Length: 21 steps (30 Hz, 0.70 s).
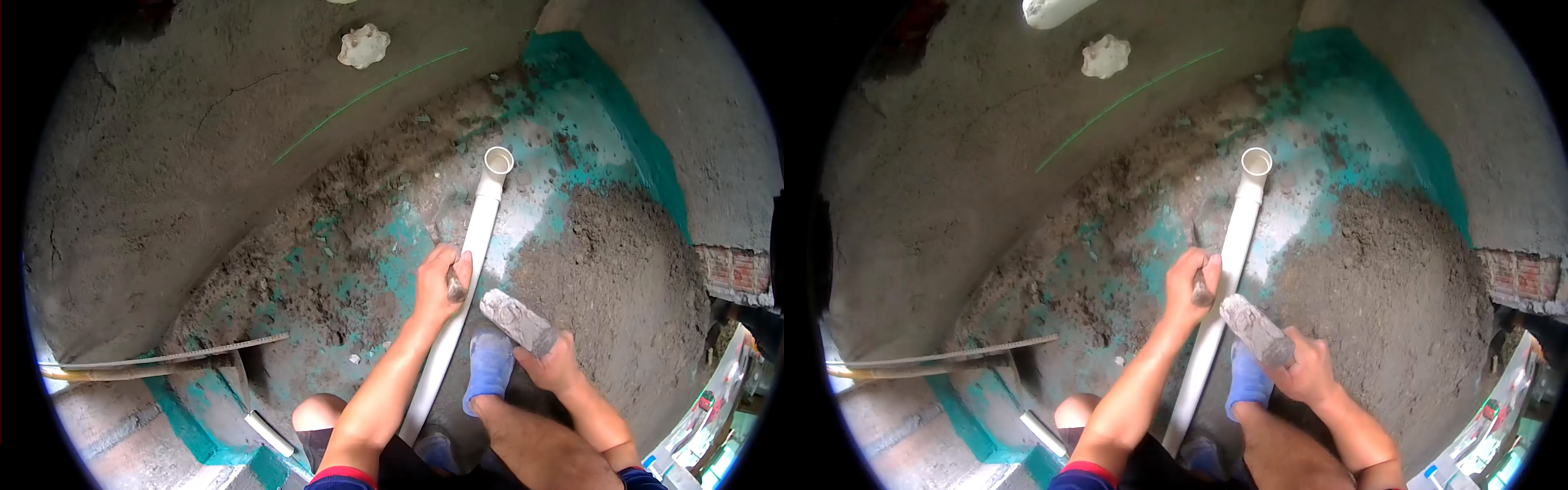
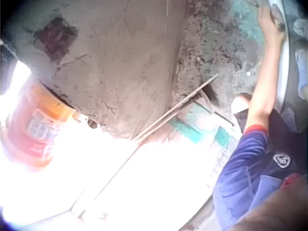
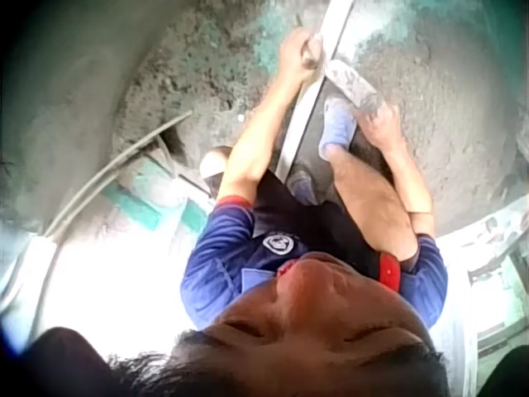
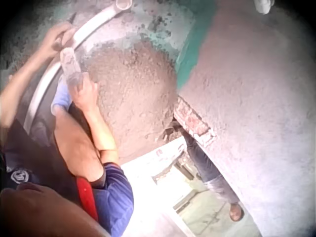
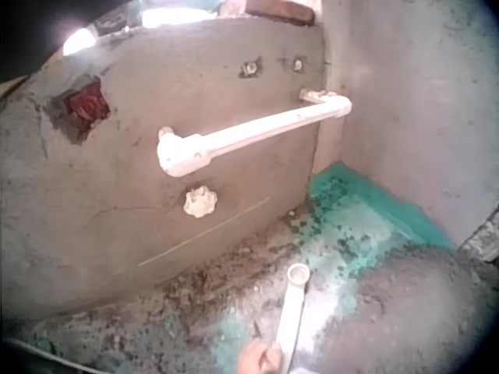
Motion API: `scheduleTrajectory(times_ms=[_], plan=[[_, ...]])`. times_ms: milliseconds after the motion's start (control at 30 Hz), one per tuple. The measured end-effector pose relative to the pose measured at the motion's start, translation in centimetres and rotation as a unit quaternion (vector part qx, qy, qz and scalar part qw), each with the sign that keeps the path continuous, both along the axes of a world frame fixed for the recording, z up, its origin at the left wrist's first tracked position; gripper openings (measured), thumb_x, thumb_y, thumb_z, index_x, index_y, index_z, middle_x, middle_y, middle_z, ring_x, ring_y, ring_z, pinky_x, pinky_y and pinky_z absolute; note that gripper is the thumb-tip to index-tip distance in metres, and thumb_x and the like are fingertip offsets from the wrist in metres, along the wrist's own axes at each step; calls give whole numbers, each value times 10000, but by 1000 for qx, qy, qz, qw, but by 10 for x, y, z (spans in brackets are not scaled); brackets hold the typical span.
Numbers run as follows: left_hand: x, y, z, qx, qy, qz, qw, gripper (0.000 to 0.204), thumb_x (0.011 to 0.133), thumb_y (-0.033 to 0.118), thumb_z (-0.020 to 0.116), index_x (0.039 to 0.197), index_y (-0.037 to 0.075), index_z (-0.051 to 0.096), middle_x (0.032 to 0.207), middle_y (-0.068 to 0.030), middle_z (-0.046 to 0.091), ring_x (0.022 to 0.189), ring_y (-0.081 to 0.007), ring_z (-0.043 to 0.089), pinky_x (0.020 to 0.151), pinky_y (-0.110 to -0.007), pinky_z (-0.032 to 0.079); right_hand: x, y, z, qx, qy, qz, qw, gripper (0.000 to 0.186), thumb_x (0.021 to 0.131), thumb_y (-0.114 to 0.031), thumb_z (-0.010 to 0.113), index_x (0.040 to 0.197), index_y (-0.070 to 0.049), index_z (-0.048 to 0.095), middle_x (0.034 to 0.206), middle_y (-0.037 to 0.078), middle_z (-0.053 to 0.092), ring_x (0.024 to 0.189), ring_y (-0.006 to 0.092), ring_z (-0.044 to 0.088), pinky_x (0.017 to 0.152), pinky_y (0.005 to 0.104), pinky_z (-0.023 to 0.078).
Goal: The person installs a PVC pipe into a wall by using a hammer and a chisel to chip away concrete and soil, positioning the pipe, and checking measurements with a tape measure.
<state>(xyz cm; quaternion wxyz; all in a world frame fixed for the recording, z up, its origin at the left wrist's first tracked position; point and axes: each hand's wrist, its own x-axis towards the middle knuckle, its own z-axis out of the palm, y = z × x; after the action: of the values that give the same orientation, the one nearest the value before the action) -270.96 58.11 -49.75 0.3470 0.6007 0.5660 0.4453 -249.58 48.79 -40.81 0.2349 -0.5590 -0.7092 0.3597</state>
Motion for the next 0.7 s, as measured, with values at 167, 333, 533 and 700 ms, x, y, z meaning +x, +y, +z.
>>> scheduleTrajectory(times_ms=[167, 333, 533, 700], plan=[[-14, -9, 7, 15, -1, 14, 1000, 216, 885, 91, 622, 716, 8, 517, 688, -165, 518, 607, -347, 544, 570, -397, 446, -12, 3, 24, 40, 12, 35, 998, 278, 717, -177, 749, 906, -11, 630, 713, 170, 648, 621, 377, 657, 542, 415, 527], [-9, 3, 15, -31, 36, 15, 999, 225, 897, 126, 605, 729, 1, 523, 702, -172, 531, 625, -377, 559, 574, -421, 447, -14, 12, 39, 142, 118, 110, 977, 200, 599, -82, 658, 789, -48, 608, 655, 104, 616, 523, 281, 608, 492, 360, 483], [-13, 16, 21, -45, 51, 22, 997, 244, 903, 160, 594, 732, -1, 526, 721, -183, 545, 653, -409, 567, 587, -452, 449, -45, 41, 37, 49, -104, 46, 992, 137, 689, -122, 656, 733, -77, 534, 579, 73, 593, 462, 267, 584, 453, 356, 469], [0, 13, 6, -6, 35, 24, 999, 232, 892, 115, 615, 727, -11, 512, 698, -179, 510, 620, -365, 521, 589, -402, 432, -13, 19, 18, 217, 66, 122, 966, 193, 704, -171, 695, 782, -78, 545, 580, 73, 594, 483, 272, 604, 464, 373, 479]])
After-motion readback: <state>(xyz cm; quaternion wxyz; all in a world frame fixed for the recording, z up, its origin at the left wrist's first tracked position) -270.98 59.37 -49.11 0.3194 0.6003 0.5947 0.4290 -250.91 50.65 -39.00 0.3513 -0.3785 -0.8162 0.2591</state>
